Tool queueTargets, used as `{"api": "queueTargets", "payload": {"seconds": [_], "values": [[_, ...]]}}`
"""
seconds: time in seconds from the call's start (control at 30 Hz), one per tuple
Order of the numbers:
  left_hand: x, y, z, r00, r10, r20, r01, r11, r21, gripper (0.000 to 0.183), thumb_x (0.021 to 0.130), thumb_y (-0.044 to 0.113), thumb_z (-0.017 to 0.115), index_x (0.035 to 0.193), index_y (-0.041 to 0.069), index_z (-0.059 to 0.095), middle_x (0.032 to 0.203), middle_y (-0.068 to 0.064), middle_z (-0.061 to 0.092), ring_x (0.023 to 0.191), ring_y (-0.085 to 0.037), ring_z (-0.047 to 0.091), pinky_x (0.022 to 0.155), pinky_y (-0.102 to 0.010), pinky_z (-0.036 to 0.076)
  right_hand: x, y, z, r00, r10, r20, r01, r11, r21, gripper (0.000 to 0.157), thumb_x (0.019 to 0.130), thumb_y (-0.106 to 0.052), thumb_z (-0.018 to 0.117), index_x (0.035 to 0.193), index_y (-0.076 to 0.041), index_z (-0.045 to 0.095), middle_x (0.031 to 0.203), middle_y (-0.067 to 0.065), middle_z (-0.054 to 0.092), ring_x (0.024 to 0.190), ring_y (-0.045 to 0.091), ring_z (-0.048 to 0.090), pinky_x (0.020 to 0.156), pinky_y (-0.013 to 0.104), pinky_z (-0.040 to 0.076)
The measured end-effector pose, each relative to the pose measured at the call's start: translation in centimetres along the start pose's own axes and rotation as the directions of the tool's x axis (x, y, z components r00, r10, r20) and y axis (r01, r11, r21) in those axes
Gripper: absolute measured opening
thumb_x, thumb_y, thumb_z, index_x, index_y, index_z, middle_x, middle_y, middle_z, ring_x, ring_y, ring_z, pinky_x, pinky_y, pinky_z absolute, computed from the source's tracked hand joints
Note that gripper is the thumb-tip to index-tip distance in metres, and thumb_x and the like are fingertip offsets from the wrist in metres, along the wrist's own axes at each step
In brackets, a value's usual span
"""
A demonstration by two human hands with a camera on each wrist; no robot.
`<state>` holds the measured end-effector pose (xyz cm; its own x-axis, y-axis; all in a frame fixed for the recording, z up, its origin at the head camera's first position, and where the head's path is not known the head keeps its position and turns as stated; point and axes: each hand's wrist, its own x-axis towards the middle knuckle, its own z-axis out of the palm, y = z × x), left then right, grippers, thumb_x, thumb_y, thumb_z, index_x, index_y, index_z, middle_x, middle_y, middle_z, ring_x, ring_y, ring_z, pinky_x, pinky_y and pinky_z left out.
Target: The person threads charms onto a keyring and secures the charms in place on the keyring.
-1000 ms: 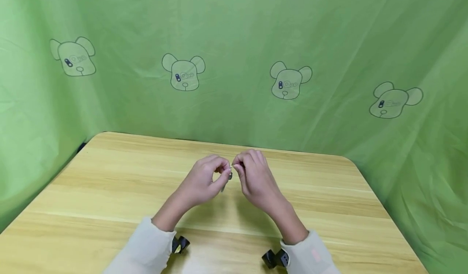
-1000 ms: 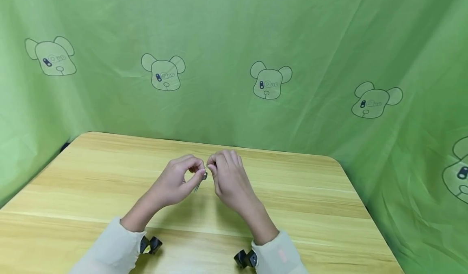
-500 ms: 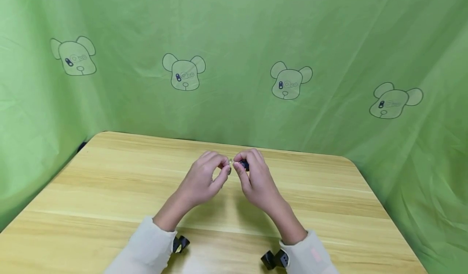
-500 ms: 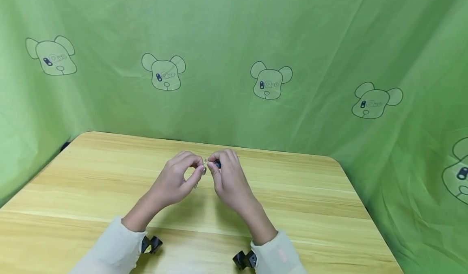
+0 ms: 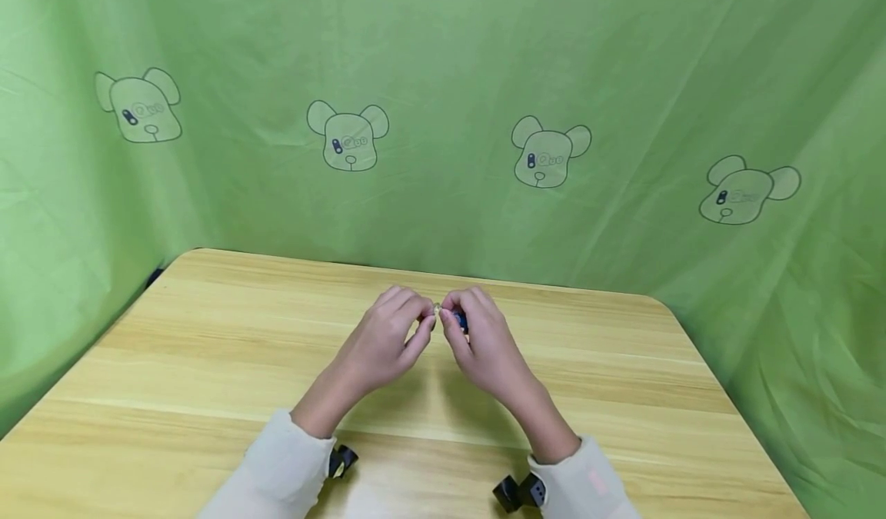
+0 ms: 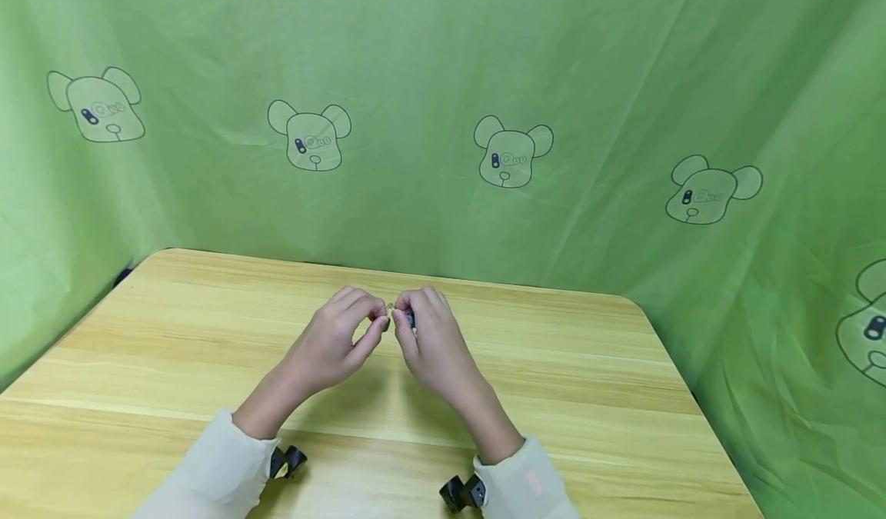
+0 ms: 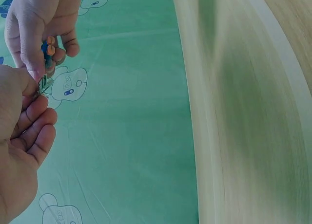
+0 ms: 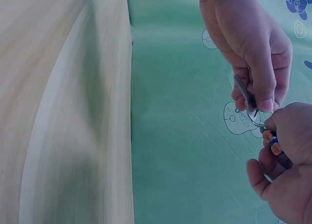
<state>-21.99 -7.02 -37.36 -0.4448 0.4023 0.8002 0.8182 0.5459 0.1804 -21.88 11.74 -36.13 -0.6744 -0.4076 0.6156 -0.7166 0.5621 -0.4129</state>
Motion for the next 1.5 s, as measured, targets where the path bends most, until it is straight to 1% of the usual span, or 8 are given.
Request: {"api": "queueTargets", "payload": {"seconds": [0.13,0.43,0.6,0.7,0.87,1.2,1.33,1.5], "values": [[-0.1,0.0,0.1,1.0,-0.007,0.008,0.007,1.0,-0.002,0.005,0.095,0.003,0.065,0.091,0.004,0.065,0.088,-0.004,0.066,0.085,-0.019,0.06,0.08,-0.034,0.052,0.0,-0.1,0.1,0.999,-0.04,-0.028,0.04,0.999,-0.007,0.004,0.1,-0.006,0.061,0.099,-0.002,0.06,0.089,0.004,0.055,0.079,0.013,0.048,0.064,0.026,0.046],[-0.2,0.1,0.2,0.999,-0.035,0.019,0.036,0.999,-0.04,0.006,0.097,0.004,0.064,0.092,0.003,0.067,0.089,-0.004,0.067,0.086,-0.019,0.061,0.081,-0.034,0.053,-0.1,0.1,0.2,0.999,-0.033,-0.039,0.035,0.997,0.062,0.004,0.099,-0.005,0.06,0.098,-0.003,0.063,0.088,0.002,0.056,0.077,0.012,0.048,0.062,0.024,0.045],[-0.2,0.2,0.1,0.995,-0.095,0.029,0.097,0.99,-0.105,0.006,0.097,0.005,0.064,0.092,0.005,0.067,0.09,-0.004,0.067,0.088,-0.018,0.062,0.081,-0.032,0.054,-0.1,0.1,0.0,0.998,-0.049,-0.031,0.052,0.996,0.074,0.004,0.099,-0.004,0.06,0.099,-0.002,0.065,0.089,0.003,0.058,0.078,0.012,0.051,0.063,0.025,0.048],[-0.2,0.3,0.1,0.984,-0.168,0.055,0.176,0.964,-0.202,0.007,0.099,0.005,0.064,0.092,0.006,0.067,0.09,-0.002,0.067,0.089,-0.016,0.062,0.081,-0.03,0.055,0.0,0.1,-0.3,0.998,-0.057,-0.018,0.058,0.995,0.075,0.004,0.099,-0.004,0.061,0.099,-0.003,0.065,0.089,0.002,0.059,0.077,0.011,0.052,0.063,0.025,0.049],[-0.1,0.5,-0.3,0.953,-0.276,0.125,0.303,0.887,-0.348,0.007,0.101,0.009,0.065,0.096,0.006,0.069,0.09,0.0,0.068,0.085,-0.013,0.064,0.076,-0.028,0.057,0.1,0.1,-0.8,0.998,-0.066,-0.004,0.066,0.994,0.089,0.003,0.1,-0.004,0.062,0.099,-0.006,0.065,0.089,0.001,0.059,0.078,0.011,0.051,0.063,0.027,0.048],[-0.1,-0.1,-0.5,0.903,-0.359,0.235,0.429,0.753,-0.5,0.012,0.103,0.015,0.063,0.106,0.005,0.07,0.1,-0.005,0.073,0.094,-0.014,0.068,0.091,-0.035,0.058,0.1,0.0,-1.3,0.993,-0.119,0.003,0.118,0.988,0.097,0.007,0.099,-0.002,0.061,0.097,-0.008,0.06,0.089,-0.002,0.055,0.079,0.011,0.05,0.064,0.025,0.046],[-0.1,-0.2,-0.3,0.903,-0.373,0.215,0.429,0.742,-0.516,0.012,0.103,0.013,0.063,0.11,0.004,0.069,0.103,-0.005,0.073,0.096,-0.016,0.069,0.092,-0.034,0.058,0.2,0.0,-1.4,0.987,-0.161,0.017,0.159,0.982,0.102,0.008,0.1,-0.002,0.062,0.097,-0.009,0.061,0.089,-0.002,0.055,0.08,0.013,0.05,0.065,0.027,0.046],[-0.2,-0.5,-0.1,0.917,-0.361,0.17,0.394,0.752,-0.528,0.016,0.1,0.009,0.066,0.114,0.005,0.072,0.108,-0.003,0.074,0.099,-0.015,0.07,0.089,-0.032,0.059,0.2,0.1,-1.4,0.98,-0.197,0.021,0.194,0.974,0.115,0.008,0.1,-0.002,0.063,0.099,-0.009,0.062,0.09,-0.002,0.055,0.08,0.011,0.05,0.064,0.03,0.047]]}}
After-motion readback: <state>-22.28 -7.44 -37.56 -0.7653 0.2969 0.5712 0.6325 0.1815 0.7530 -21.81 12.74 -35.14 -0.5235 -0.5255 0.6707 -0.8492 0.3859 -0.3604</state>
